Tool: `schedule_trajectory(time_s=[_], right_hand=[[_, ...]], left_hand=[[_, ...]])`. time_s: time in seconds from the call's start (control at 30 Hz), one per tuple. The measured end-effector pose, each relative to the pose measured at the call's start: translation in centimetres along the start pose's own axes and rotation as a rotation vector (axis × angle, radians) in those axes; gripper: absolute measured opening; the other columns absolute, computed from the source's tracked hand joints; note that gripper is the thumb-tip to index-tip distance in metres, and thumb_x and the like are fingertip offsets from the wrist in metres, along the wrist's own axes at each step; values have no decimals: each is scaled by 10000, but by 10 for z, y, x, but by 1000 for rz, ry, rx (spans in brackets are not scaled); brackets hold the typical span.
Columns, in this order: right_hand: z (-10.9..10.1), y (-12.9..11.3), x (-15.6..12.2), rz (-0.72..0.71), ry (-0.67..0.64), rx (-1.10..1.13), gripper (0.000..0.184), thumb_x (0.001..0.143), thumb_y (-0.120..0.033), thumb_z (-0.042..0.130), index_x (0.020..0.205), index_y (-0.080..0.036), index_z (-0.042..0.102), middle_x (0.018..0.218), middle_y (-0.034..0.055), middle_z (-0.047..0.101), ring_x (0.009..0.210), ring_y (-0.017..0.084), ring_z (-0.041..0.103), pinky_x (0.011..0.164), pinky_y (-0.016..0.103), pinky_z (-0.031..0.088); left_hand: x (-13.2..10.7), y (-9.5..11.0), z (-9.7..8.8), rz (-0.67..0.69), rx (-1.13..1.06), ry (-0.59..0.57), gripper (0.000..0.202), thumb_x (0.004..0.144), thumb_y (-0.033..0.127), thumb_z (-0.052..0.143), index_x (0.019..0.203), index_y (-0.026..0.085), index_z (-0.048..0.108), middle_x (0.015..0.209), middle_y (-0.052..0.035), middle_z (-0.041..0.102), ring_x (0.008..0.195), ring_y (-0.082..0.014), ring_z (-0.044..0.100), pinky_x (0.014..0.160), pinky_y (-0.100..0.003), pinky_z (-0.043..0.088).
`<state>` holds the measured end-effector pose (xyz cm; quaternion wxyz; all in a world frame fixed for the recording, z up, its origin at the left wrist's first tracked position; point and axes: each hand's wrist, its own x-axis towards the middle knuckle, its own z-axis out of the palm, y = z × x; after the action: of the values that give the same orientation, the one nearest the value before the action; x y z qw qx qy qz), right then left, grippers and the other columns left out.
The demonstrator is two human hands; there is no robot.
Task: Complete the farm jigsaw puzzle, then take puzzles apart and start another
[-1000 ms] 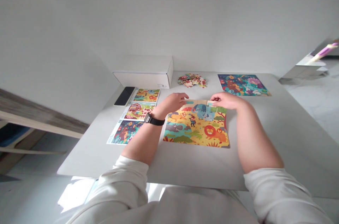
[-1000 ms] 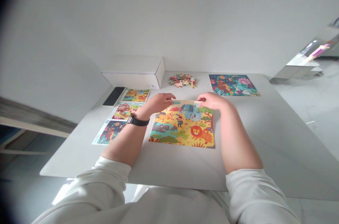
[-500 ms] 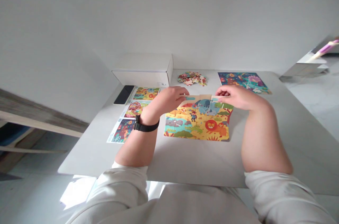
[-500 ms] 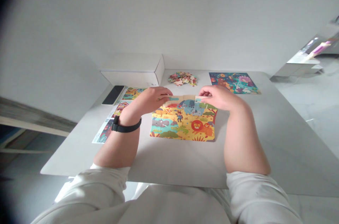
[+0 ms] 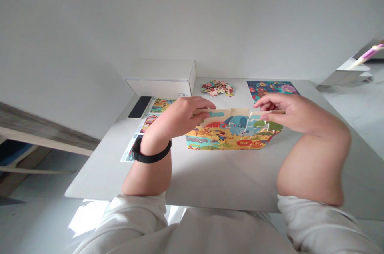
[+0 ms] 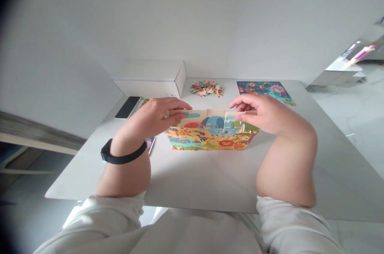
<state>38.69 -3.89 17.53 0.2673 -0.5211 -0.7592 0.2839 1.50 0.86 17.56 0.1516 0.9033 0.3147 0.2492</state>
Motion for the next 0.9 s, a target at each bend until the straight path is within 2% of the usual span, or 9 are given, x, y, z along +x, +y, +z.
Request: schedule_trajectory(time_s=[0.1,0.2,0.27,0.37,0.43,0.6,0.73,0.83,0.9], right_hand=[[9,24,25,28,31,86,549,847,-687,828,1186,-258,778,973,73,778,914,254,723,814,379,599],[31,64,62,86,41,150,494,806,-668,855,1042,-241,781,949,77,777,886,247,710,820,389,594],[48,91,82,154,79,167,473,775,-644,873,981,-230,773,920,77,773,845,241,700,794,383,583],[67,121,98,215,150,162,481,746,-639,877,959,-224,762,914,68,771,818,229,685,779,368,567],[71,130,99,231,154,147,467,746,-623,874,953,-220,761,913,67,772,808,223,678,780,365,562],[70,121,96,198,122,168,403,805,-549,849,1029,-222,776,983,70,786,836,227,696,812,370,576],[84,103,99,122,53,210,337,903,-516,774,1112,-251,776,1108,83,797,972,258,728,925,413,592],[88,94,100,97,52,101,262,925,-478,758,1060,-255,786,1191,104,790,1105,298,722,1035,466,560],[80,90,95,105,94,31,250,918,-472,767,1036,-253,790,1215,115,786,1145,315,713,1075,487,537]], left_hand=[[11,-22,17,-64,-28,13,312,1006,258,632,1275,236,788,1151,-75,821,1008,-211,772,938,-305,582],[29,-56,49,-163,-32,44,321,988,227,624,1261,221,793,1155,-79,825,994,-217,769,934,-312,577],[36,-77,69,-202,-42,22,312,975,214,627,1234,224,800,1154,-76,827,954,-212,765,917,-314,579],[38,-98,90,-237,-12,86,320,994,213,581,1227,222,800,1136,-77,823,929,-208,753,923,-328,579],[36,-105,98,-253,0,56,319,977,207,594,1222,219,799,1109,-75,819,919,-207,752,911,-325,580],[34,-109,106,-274,12,-65,290,956,261,668,1216,214,790,1133,-80,806,947,-210,754,923,-322,580],[36,-100,107,-268,-11,-89,294,988,317,649,1228,212,782,1135,-81,803,967,-210,756,927,-318,573],[37,-94,111,-260,-46,-111,308,1009,358,622,1235,222,780,1105,-77,803,969,-216,758,903,-312,569],[35,-91,116,-247,-58,-135,314,1001,384,637,1232,228,782,1102,-83,801,972,-227,757,906,-319,569]])
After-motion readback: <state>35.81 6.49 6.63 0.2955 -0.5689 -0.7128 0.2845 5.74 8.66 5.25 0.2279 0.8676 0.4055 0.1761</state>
